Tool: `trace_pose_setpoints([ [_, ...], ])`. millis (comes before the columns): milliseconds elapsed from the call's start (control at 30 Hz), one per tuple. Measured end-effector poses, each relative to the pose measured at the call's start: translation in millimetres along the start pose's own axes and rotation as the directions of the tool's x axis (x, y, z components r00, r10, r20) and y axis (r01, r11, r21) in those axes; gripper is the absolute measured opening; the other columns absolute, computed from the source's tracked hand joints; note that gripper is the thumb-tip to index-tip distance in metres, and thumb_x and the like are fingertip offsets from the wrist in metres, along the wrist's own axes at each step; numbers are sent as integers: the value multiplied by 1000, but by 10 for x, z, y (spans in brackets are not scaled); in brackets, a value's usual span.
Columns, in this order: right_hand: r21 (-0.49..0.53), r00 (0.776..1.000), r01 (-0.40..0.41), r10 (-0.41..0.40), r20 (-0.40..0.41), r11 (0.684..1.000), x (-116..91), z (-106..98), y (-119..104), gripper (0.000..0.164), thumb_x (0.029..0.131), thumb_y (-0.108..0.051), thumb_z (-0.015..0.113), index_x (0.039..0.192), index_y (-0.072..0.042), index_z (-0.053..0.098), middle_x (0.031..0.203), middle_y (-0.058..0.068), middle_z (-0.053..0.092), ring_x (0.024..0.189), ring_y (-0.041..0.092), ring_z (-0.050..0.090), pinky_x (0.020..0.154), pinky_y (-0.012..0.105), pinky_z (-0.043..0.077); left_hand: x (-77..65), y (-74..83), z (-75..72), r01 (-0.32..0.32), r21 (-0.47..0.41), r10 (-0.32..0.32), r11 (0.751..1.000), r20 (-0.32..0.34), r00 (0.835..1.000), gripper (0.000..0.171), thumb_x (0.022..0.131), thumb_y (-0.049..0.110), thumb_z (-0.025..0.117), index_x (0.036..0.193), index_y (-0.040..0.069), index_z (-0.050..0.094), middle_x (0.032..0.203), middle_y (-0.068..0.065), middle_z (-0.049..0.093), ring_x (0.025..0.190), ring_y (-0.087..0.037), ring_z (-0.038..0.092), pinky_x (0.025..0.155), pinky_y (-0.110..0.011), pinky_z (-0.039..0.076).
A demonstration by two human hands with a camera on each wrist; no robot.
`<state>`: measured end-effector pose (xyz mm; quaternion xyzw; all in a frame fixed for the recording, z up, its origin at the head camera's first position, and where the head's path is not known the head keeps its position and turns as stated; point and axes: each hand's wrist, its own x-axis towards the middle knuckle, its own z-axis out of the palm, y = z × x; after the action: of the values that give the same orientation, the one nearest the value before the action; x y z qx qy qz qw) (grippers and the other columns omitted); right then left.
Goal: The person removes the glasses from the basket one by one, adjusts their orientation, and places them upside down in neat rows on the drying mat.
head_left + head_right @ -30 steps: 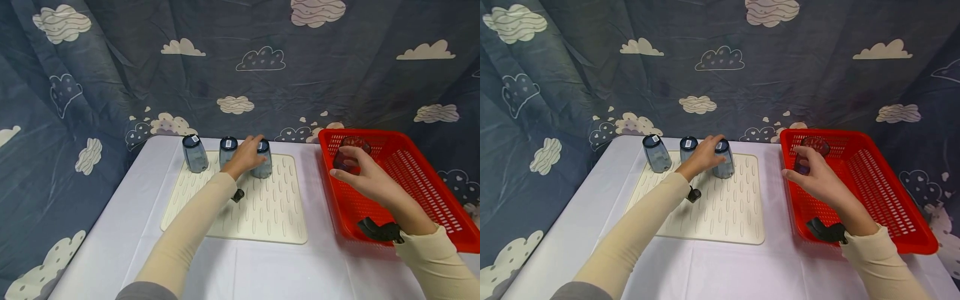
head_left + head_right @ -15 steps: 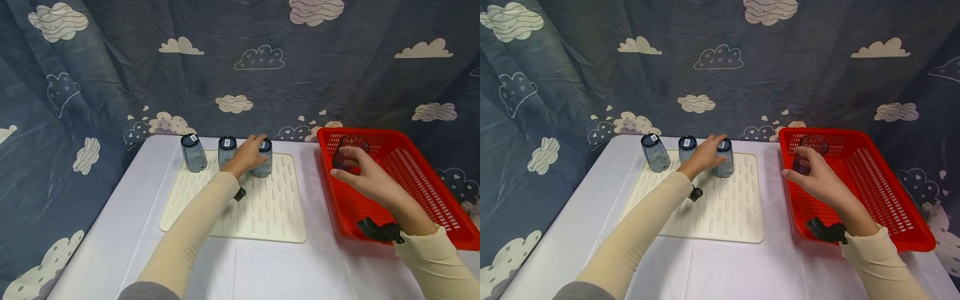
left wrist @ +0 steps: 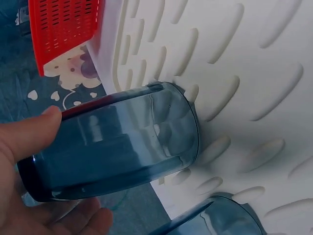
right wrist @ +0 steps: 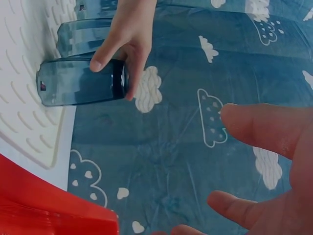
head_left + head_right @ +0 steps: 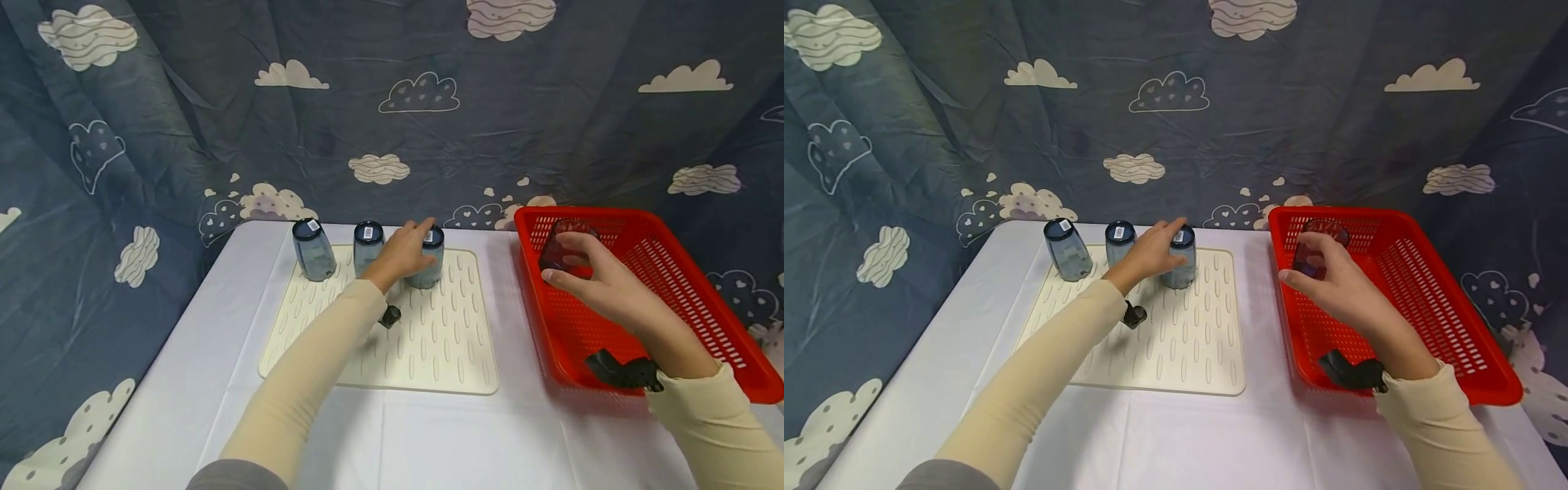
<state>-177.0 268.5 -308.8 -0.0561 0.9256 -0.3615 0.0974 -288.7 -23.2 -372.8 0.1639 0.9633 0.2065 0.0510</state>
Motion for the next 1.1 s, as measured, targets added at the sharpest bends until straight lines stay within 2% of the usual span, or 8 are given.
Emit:
trace_pose_setpoints([
  [200, -3, 1000, 10, -10, -4, 1000, 22, -5, -3, 85, 98, -33, 62, 158, -3, 10, 158, 31, 22, 141, 52, 28, 103, 69, 41, -33, -26, -38, -15, -27, 15, 1000, -8, 1000, 84, 92, 33, 71, 159, 22, 22, 159, -14, 35, 142, -34, 42, 113, -47, 42],
  [467, -3, 1000, 7, -7, -4, 1000, 47, -15, 0, 86, 98, -35, 61, 158, -3, 8, 160, 30, 21, 141, 52, 28, 103, 69, 40, -52, -31, -81, -37, -17, 36, 999, -31, 999, 78, 92, 34, 70, 156, 15, 30, 158, -13, 37, 143, -33, 40, 116, -46, 40],
  [800, -9, 1000, 1, -1, -11, 1000, 70, -16, -30, 88, 97, -35, 63, 158, -2, 9, 159, 31, 22, 141, 53, 29, 102, 68, 41, -89, -27, -79, -34, 7, 34, 999, -22, 999, 71, 95, 33, 67, 155, 14, 33, 159, -11, 35, 146, -31, 36, 118, -45, 38],
  [1100, -10, 999, 18, -19, -32, 1000, 68, -74, -39, 82, 98, -33, 61, 157, -2, 13, 159, 30, 22, 141, 53, 29, 103, 70, 40, -154, 10, -203, -90, 27, 92, 996, -79, 993, 69, 95, 29, 66, 154, 12, 34, 158, -10, 37, 146, -31, 37, 117, -45, 39],
])
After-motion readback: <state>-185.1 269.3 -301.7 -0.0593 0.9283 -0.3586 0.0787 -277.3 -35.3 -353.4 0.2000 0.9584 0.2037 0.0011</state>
